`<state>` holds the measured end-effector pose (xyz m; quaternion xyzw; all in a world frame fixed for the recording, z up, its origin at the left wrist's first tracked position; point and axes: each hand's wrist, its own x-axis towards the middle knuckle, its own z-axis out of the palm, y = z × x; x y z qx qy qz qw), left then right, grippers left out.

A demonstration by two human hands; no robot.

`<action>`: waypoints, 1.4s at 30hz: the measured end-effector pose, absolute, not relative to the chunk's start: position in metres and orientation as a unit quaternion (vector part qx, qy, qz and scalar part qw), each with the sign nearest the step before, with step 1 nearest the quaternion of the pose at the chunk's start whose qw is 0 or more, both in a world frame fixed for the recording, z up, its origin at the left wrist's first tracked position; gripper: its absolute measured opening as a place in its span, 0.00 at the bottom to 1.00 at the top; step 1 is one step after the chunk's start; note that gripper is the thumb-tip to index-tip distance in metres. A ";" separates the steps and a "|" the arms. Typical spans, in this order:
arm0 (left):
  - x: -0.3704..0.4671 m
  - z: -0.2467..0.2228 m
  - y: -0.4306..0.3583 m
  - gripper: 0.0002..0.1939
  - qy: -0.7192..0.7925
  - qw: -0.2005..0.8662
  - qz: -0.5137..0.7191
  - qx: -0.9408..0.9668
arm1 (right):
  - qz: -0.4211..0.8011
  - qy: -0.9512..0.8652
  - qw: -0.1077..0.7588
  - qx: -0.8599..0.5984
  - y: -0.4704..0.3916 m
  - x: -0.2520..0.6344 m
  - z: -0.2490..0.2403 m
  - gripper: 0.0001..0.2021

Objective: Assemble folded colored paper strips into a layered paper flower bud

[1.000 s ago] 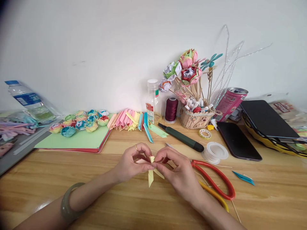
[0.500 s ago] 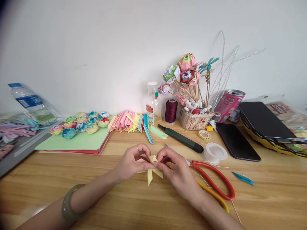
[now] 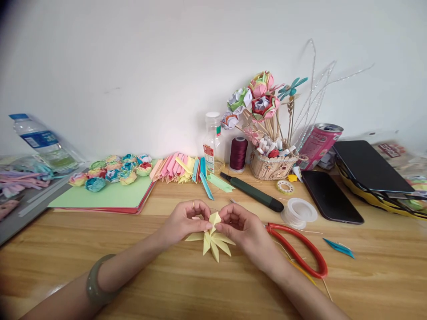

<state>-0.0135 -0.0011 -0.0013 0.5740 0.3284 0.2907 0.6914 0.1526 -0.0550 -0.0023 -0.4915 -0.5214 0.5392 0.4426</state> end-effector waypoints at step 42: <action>-0.009 -0.003 -0.006 0.05 0.376 0.575 0.356 0.633 | 0.276 -0.691 0.350 -0.569 -0.058 0.150 -0.001 0.09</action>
